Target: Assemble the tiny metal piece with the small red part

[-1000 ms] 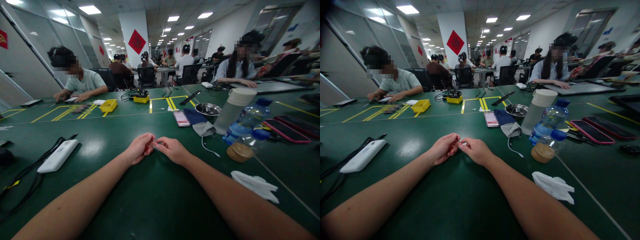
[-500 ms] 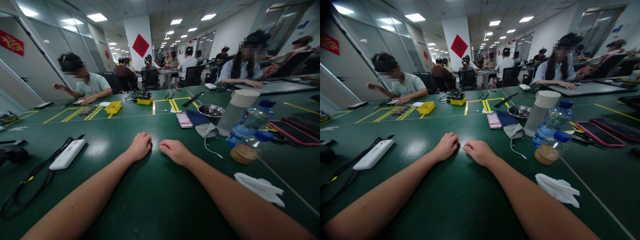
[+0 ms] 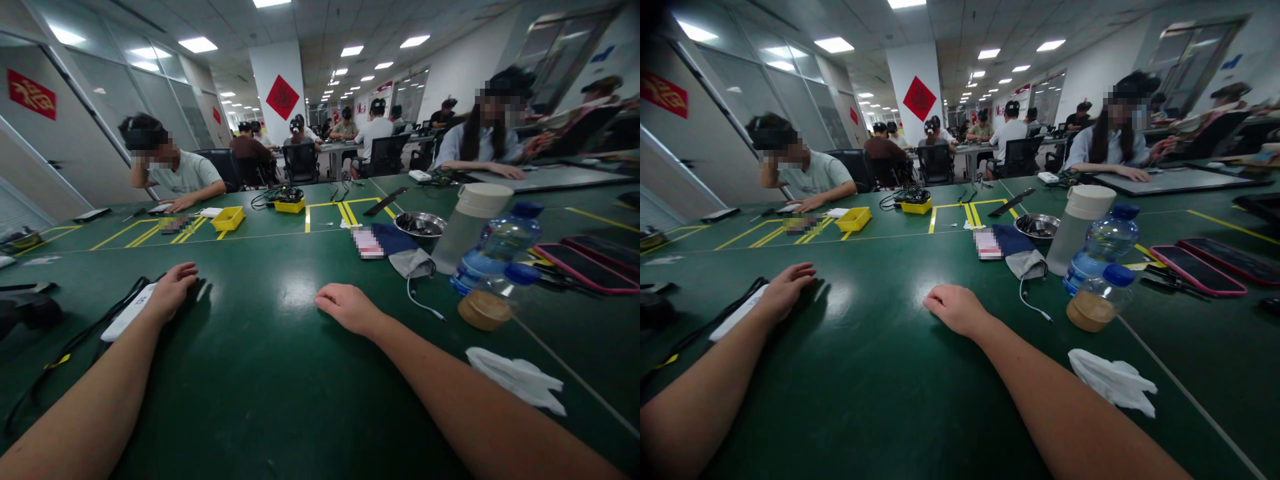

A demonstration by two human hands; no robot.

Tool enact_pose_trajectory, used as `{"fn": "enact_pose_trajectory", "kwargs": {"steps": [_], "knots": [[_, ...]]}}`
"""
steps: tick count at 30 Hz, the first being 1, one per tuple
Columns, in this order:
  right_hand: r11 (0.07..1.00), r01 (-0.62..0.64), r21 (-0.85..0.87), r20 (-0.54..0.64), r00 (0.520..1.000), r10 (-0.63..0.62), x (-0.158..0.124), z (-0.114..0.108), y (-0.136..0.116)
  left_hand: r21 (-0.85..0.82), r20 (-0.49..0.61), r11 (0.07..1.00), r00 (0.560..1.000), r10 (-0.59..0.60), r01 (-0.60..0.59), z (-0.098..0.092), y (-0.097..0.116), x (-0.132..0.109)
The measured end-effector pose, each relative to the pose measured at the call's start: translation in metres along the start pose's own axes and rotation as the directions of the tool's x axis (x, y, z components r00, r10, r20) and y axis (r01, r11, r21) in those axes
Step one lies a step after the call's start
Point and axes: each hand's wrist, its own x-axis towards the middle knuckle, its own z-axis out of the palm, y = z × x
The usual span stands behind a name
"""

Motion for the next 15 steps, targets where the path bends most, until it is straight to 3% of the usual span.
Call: {"fn": "enact_pose_trajectory", "kwargs": {"steps": [3, 6, 11, 15], "knots": [[1.0, 0.0, 0.002, 0.008, 1.0, 0.0, 0.001, 0.0, 0.0, -0.128, -0.129, 0.988, 0.987, -0.1, 0.084, -0.003, -0.01, 0.005], [1.0, -0.008, 0.005, 0.012, 1.0, 0.008, 0.002, 0.001, 0.0, -0.186, -0.172, 0.976, 0.974, -0.148, 0.115, -0.002, -0.013, 0.009], [1.0, -0.004, 0.005, 0.016, 1.0, 0.004, 0.003, 0.001, 0.0, -0.17, -0.082, 0.978, 0.988, -0.134, 0.118, 0.013, 0.002, 0.009], [1.0, -0.003, 0.026, -0.004, 1.0, 0.003, 0.003, 0.0, 0.002, -0.19, 0.089, 0.982, 0.996, 0.021, -0.004, 0.045, 0.037, -0.01]]}}
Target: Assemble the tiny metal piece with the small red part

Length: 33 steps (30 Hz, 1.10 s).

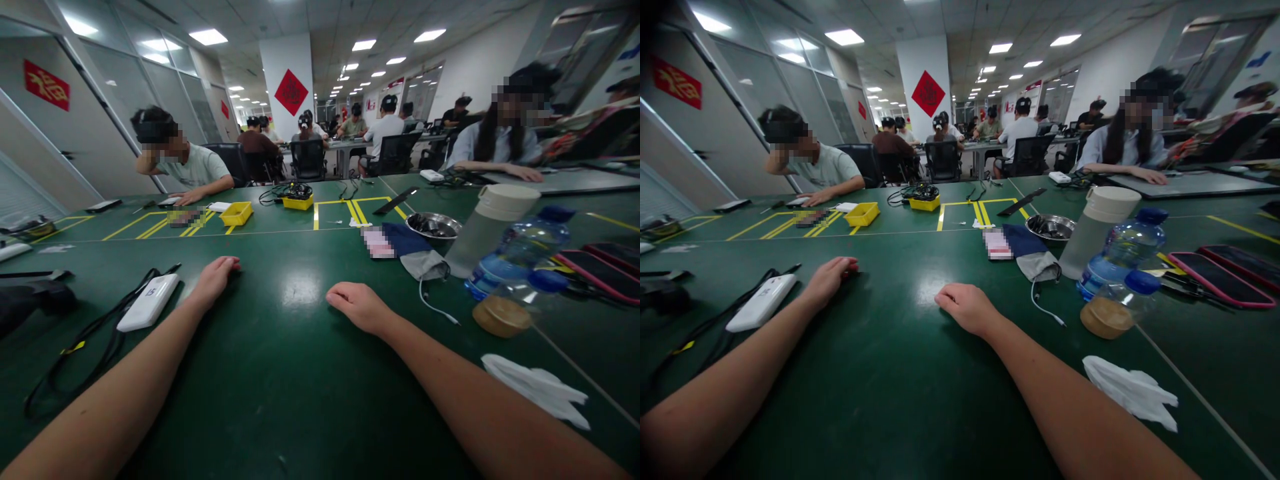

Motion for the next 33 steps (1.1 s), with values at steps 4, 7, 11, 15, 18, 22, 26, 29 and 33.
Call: {"fn": "enact_pose_trajectory", "kwargs": {"steps": [4, 7, 11, 15, 18, 22, 26, 29, 33], "knots": [[1.0, -0.005, 0.008, -0.011, 1.0, 0.005, -0.001, 0.001, 0.0, -0.068, 0.274, 0.985, 0.946, 0.174, -0.161, 0.054, 0.039, -0.036], [1.0, 0.015, -0.003, -0.029, 0.999, -0.015, -0.001, 0.002, 0.0, -0.154, 0.366, 0.966, 0.896, 0.25, -0.206, 0.098, 0.065, -0.064], [0.993, -0.055, 0.106, -0.067, 0.996, 0.062, 0.0, 0.003, 0.007, -0.479, 0.313, 0.878, 0.933, 0.178, -0.007, 0.142, 0.087, -0.084], [0.97, -0.171, 0.175, -0.118, 0.974, 0.193, 0.002, 0.002, 0.016, -0.584, 0.296, 0.808, 0.947, 0.121, 0.079, 0.147, 0.089, -0.086], [0.978, -0.164, 0.131, -0.162, 0.969, 0.184, 0.001, 0.0, 0.013, -0.516, 0.35, 0.854, 0.927, 0.135, 0.07, 0.13, 0.082, -0.084], [0.973, -0.163, -0.162, -0.182, 0.974, 0.133, -0.002, 0.001, 0.002, -0.079, 0.407, 0.926, 0.836, 0.369, -0.37, 0.118, 0.077, -0.085], [0.933, -0.114, -0.341, -0.089, 0.992, 0.089, -0.003, 0.004, -0.002, 0.068, 0.464, 0.823, 0.748, 0.475, -0.564, 0.131, 0.079, -0.096], [0.932, -0.092, -0.352, -0.055, 0.995, 0.078, -0.002, 0.005, 0.002, 0.062, 0.449, 0.795, 0.728, 0.519, -0.604, 0.14, 0.081, -0.104], [0.942, -0.098, -0.32, -0.077, 0.994, 0.078, -0.002, 0.004, 0.006, -0.068, 0.412, 0.873, 0.783, 0.466, -0.483, 0.139, 0.083, -0.106]]}}
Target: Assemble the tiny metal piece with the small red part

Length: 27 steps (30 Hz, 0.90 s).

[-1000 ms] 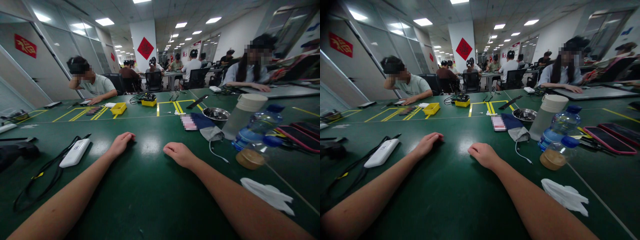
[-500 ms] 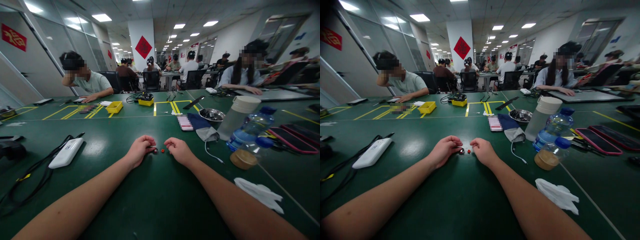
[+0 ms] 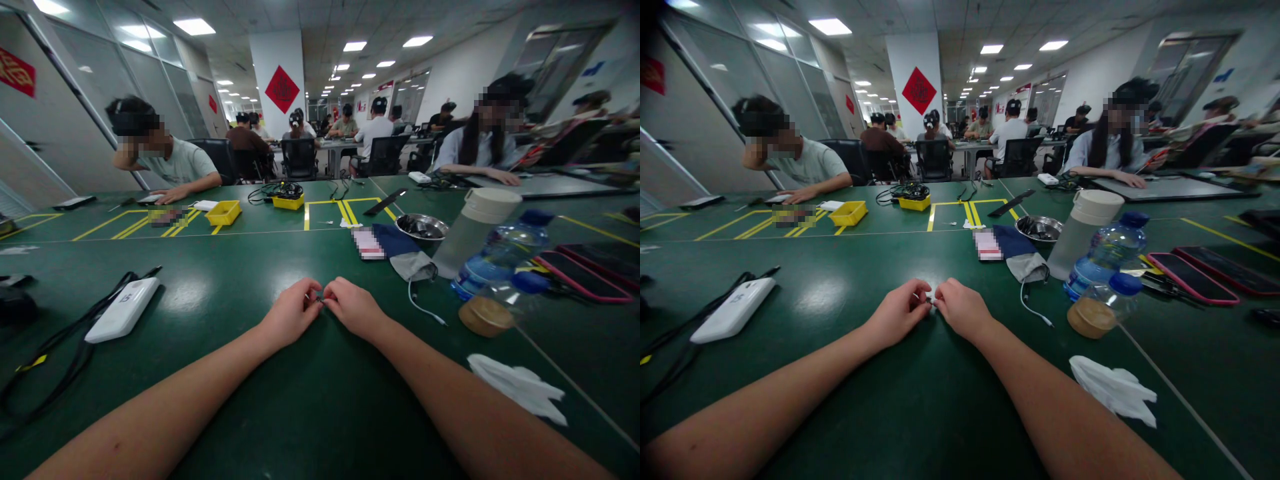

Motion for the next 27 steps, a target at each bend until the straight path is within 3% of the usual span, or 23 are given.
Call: {"fn": "enact_pose_trajectory", "kwargs": {"steps": [4, 6, 8, 11, 14, 18, 22, 27], "knots": [[0.959, -0.001, 0.285, -0.066, 0.998, 0.02, 0.001, 0.002, 0.001, -0.297, -0.003, 0.951, 0.996, -0.088, 0.084, -0.005, -0.003, 0.002], [0.84, -0.037, 0.542, -0.073, 0.993, 0.091, 0.004, 0.004, 0.001, -0.362, 0.041, 0.925, 0.993, -0.109, 0.117, -0.006, -0.004, 0.003], [0.652, -0.08, 0.754, -0.045, 0.984, 0.173, 0.006, 0.006, 0.0, -0.422, 0.095, 0.892, 0.986, -0.134, 0.162, -0.008, -0.003, 0.004], [0.486, -0.094, 0.869, -0.012, 0.978, 0.209, 0.009, 0.006, -0.002, -0.556, 0.12, 0.805, 0.978, -0.168, 0.207, -0.011, 0.001, 0.005], [0.479, -0.102, 0.872, 0.001, 0.978, 0.207, 0.009, 0.004, -0.005, -0.628, 0.108, 0.753, 0.981, -0.164, 0.195, -0.014, 0.004, 0.005], [0.475, -0.137, 0.869, 0.031, 0.974, 0.224, 0.008, 0.002, -0.007, -0.619, 0.089, 0.763, 0.982, -0.169, 0.187, -0.013, 0.0, 0.006], [0.453, -0.202, 0.869, 0.101, 0.966, 0.237, 0.008, 0.003, -0.007, -0.705, 0.105, 0.668, 0.966, -0.235, 0.239, -0.009, -0.006, 0.007], [0.489, -0.186, 0.852, 0.092, 0.973, 0.21, 0.008, 0.005, -0.005, -0.736, 0.069, 0.645, 0.971, -0.231, 0.206, -0.009, -0.01, 0.009]]}}
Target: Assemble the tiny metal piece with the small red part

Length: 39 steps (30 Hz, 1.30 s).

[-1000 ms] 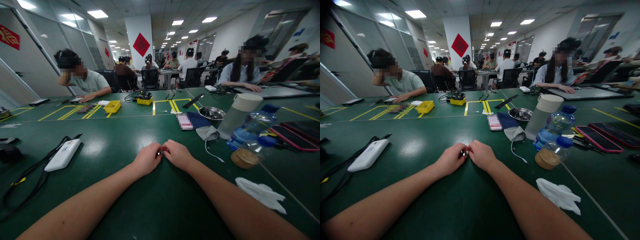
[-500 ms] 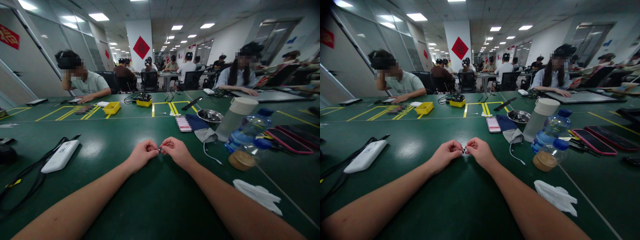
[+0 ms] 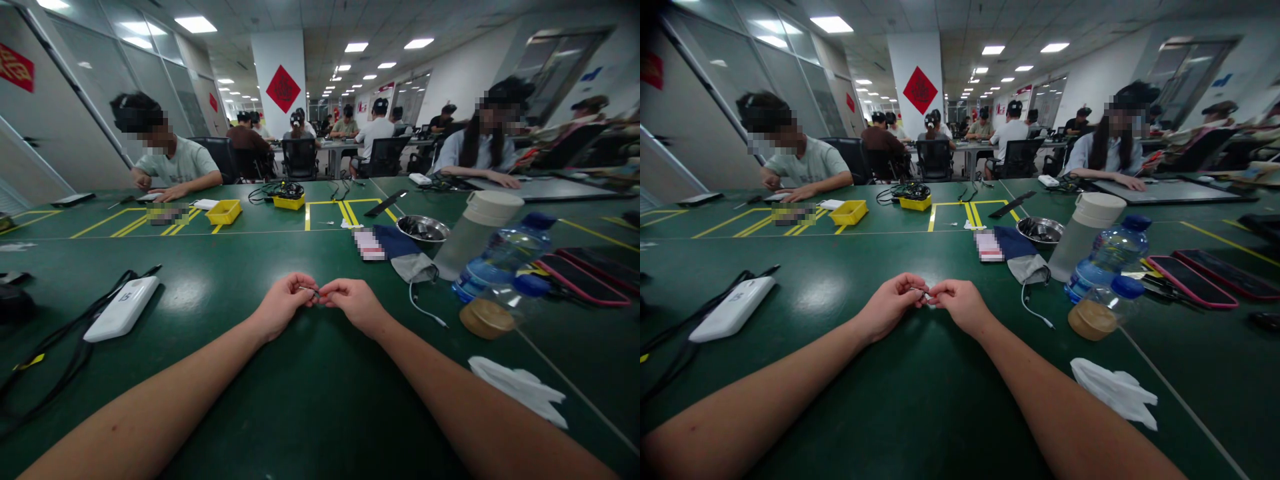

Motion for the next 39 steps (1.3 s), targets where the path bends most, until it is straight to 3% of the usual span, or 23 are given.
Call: {"fn": "enact_pose_trajectory", "kwargs": {"steps": [10, 15, 23, 33, 39], "knots": [[1.0, 0.021, -0.012, -0.037, 0.999, -0.022, -0.0023, -0.0032, -0.0021, 0.023, -0.01, 1.0, 1.0, -0.006, 0.006, -0.0002, 0.002, -0.0007], [0.994, 0.016, 0.105, -0.041, 0.999, -0.012, -0.0021, -0.002, -0.0035, 0.035, -0.005, 0.999, 1.0, -0.031, 0.031, 0.0028, 0.0037, -0.0015], [0.96, -0.066, 0.272, -0.019, 0.997, 0.074, -0.002, -0.0002, -0.0022, -0.058, -0.001, 0.993, 0.994, -0.108, 0.107, 0.0048, 0.0037, -0.0004], [0.939, -0.1, 0.33, -0.008, 0.994, 0.108, -0.002, -0.0024, -0.0046, -0.101, -0.056, 0.978, 0.981, -0.187, 0.181, 0.0079, 0.0079, -0.0006], [0.87, -0.211, 0.445, 0.065, 0.977, 0.203, 0.0005, -0.0095, -0.0048, -0.103, -0.051, 0.973, 0.976, -0.214, 0.208, 0.004, 0.0067, 0.0014]]}}
